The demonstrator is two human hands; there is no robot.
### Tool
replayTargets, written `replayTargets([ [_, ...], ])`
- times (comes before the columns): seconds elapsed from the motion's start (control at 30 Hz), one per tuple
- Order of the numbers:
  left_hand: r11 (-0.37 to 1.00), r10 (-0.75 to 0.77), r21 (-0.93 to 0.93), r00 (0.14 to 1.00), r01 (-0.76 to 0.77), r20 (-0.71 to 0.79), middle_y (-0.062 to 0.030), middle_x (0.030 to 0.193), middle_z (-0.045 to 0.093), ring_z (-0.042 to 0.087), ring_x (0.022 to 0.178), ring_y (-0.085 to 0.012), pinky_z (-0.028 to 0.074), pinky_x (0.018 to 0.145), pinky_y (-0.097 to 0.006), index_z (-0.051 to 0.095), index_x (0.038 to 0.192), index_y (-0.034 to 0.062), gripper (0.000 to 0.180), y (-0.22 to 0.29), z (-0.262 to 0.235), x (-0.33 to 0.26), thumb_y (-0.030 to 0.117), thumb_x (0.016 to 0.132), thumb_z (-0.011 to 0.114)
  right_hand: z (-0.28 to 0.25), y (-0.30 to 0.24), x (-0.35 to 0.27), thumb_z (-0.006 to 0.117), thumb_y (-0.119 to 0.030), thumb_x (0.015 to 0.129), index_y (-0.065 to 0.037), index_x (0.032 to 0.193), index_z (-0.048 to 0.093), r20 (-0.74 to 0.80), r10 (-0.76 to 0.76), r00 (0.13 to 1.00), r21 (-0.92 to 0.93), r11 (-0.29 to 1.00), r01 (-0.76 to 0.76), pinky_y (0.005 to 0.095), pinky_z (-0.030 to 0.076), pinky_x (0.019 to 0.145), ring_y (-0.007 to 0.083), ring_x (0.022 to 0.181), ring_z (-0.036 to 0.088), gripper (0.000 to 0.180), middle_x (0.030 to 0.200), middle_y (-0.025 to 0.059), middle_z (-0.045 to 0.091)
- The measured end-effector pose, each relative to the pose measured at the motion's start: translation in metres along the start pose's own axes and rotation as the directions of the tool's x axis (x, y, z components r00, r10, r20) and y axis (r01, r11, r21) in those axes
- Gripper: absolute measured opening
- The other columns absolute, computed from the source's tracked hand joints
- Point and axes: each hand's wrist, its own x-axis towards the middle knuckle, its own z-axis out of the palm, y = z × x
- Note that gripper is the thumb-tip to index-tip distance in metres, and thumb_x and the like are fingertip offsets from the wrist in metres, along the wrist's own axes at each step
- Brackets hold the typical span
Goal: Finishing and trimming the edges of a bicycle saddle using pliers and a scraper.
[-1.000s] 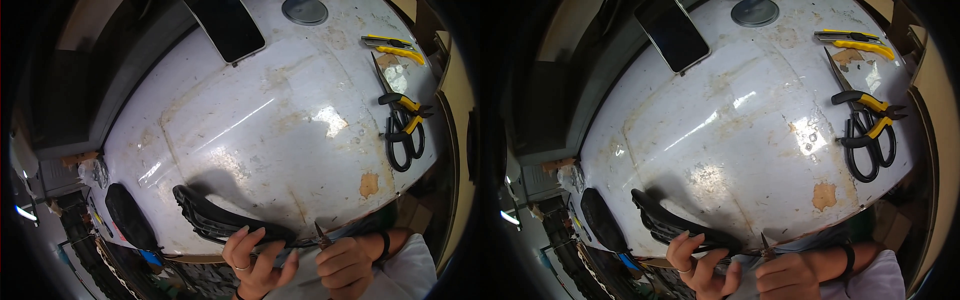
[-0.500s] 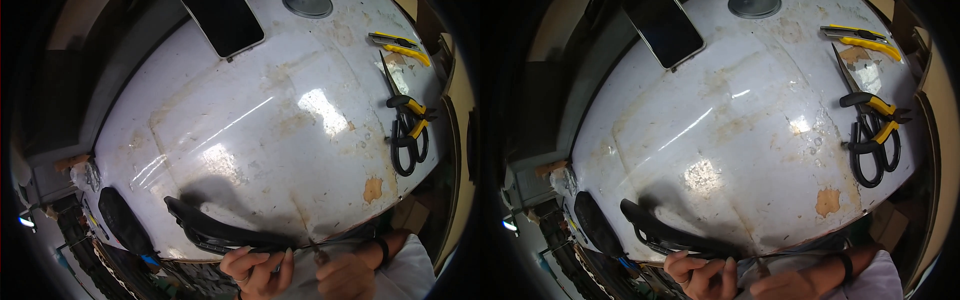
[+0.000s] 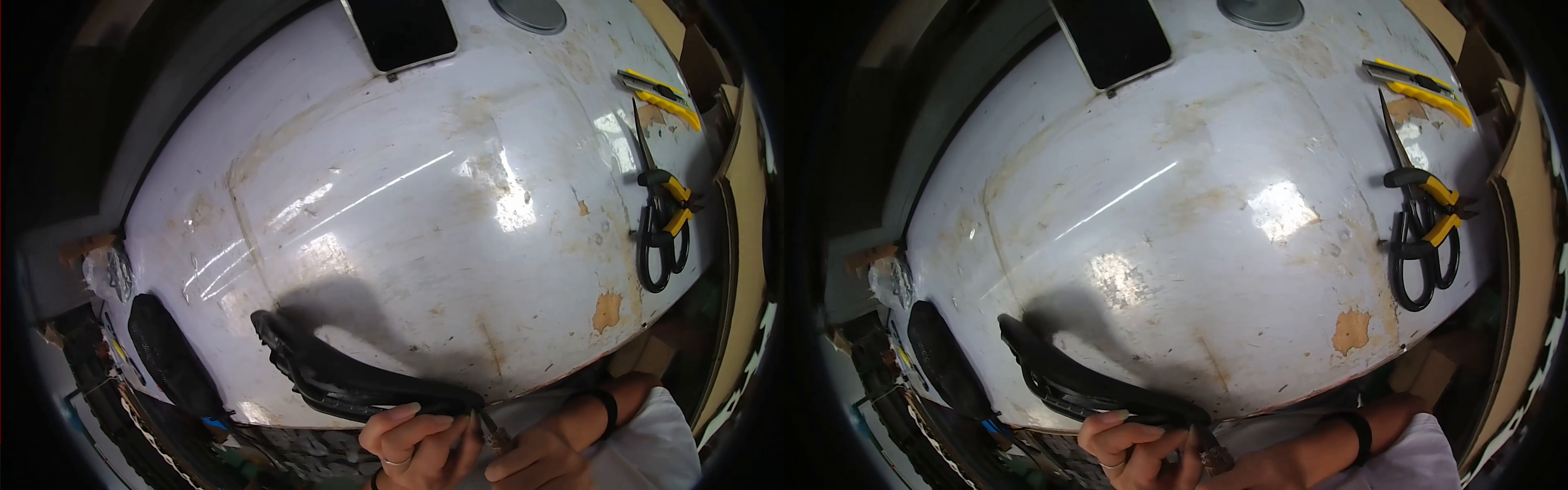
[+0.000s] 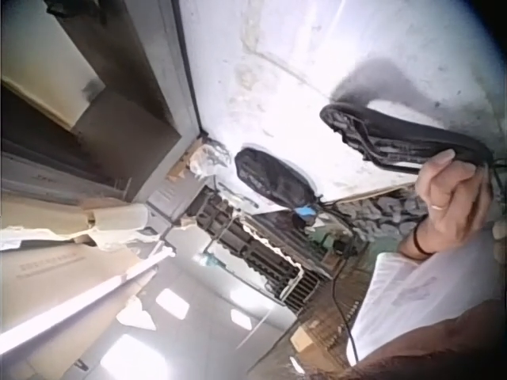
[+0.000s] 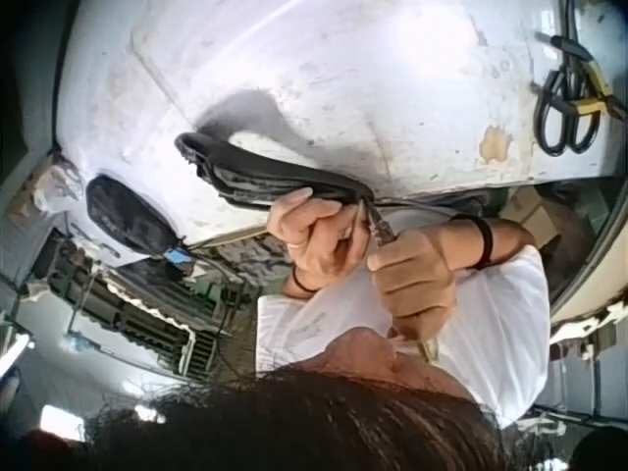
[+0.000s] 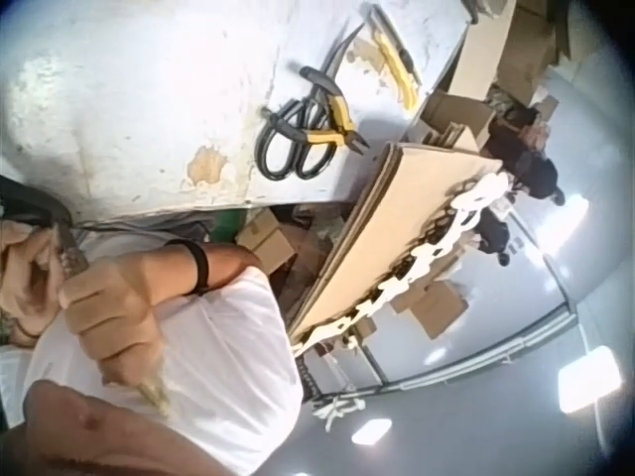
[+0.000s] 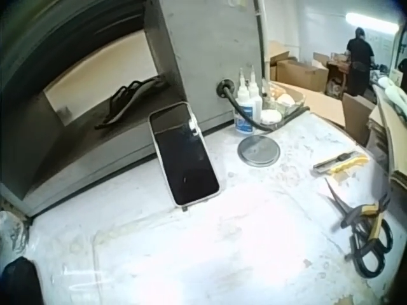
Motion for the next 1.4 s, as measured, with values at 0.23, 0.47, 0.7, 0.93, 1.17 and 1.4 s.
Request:
replayTargets([
  [0.23, 0.996, 0.068, -0.068, 0.997, -0.066, 0.033, -0.0132, 0.109, 0.065, 0.057, 0.12, -0.0374, 0.048, 0.095, -0.047, 0.077, 0.094, 0.0016, 0.022, -0.011, -0.009, 0.005, 0.011, 0.078, 0.087, -0.019, 0.02, 0.049, 0.066, -0.013, 0.102, -0.005, 0.072, 0.056, 0.27, 0.162, 0.949, 0.248, 0.941, -0.231, 0.036, 0.042, 0.048, 0.0211, 0.054, 0.053, 0.033, 0.067, 0.006, 0.053],
  [0.47, 0.995, 0.035, -0.102, 0.988, -0.02, 0.148, -0.0181, 0.111, 0.068, 0.067, 0.121, -0.0431, 0.056, 0.087, -0.048, 0.073, 0.097, -0.0049, 0.02, -0.007, 0.001, 0.024, 0.003, 0.082, 0.083, -0.026, 0.022, 0.065, 0.064, 0.004, 0.088, 0.0, 0.078, 0.054, 0.056, 0.644, 0.763, 0.351, 0.702, -0.619, 0.0402, 0.04, 0.046, 0.0242, 0.049, 0.049, 0.014, 0.062, 0.0064, 0.054],
  [0.7, 0.934, 0.254, 0.19, 0.935, -0.304, 0.249, -0.0024, 0.144, 0.07, 0.06, 0.137, -0.0299, 0.053, 0.076, -0.033, 0.082, 0.12, 0.0141, 0.027, -0.034, -0.021, 0.02, 0.031, 0.099, 0.079, -0.026, 0.002, 0.035, 0.075, -0.019, 0.105, -0.001, 0.092, 0.059, 0.125, 0.387, 0.914, 0.083, 0.914, -0.398, 0.0476, 0.054, 0.056, 0.0291, 0.06, 0.063, 0.027, 0.077, 0.0123, 0.063],
  [0.93, 0.918, 0.327, 0.208, 0.941, -0.338, 0.083, 0.0045, 0.133, 0.074, 0.058, 0.132, -0.0264, 0.055, 0.077, -0.032, 0.085, 0.11, 0.0227, 0.02, -0.045, -0.01, 0.004, 0.03, 0.092, 0.086, -0.033, -0.018, -0.012, 0.081, -0.022, 0.1, -0.005, 0.091, 0.06, -0.195, 0.254, 0.947, -0.007, 0.965, -0.26, 0.0484, 0.056, 0.066, 0.0282, 0.065, 0.065, 0.029, 0.079, 0.0081, 0.064],
  [1.17, 0.915, 0.331, 0.196, 0.934, -0.353, 0.137, 0.0006, 0.131, 0.068, 0.055, 0.133, -0.0374, 0.055, 0.102, -0.046, 0.08, 0.106, 0.0299, 0.036, -0.048, -0.011, -0.004, 0.037, 0.076, 0.097, -0.038, -0.025, 0.004, 0.079, -0.021, 0.099, -0.004, 0.086, 0.062, -0.213, 0.551, 0.807, 0.149, 0.835, -0.53, 0.0474, 0.051, 0.076, 0.0259, 0.073, 0.06, 0.028, 0.09, 0.0082, 0.064],
  [1.4, 0.899, 0.327, 0.257, 0.934, -0.355, 0.147, -0.0001, 0.129, 0.064, 0.054, 0.131, -0.0384, 0.055, 0.102, -0.048, 0.073, 0.104, 0.0292, 0.039, -0.048, -0.01, -0.007, 0.038, 0.075, 0.098, -0.034, -0.008, -0.007, 0.071, -0.015, 0.102, -0.003, 0.077, 0.06, -0.253, 0.394, 0.884, 0.12, 0.919, -0.375, 0.0438, 0.049, 0.064, 0.0249, 0.068, 0.057, 0.029, 0.085, 0.0076, 0.061],
])
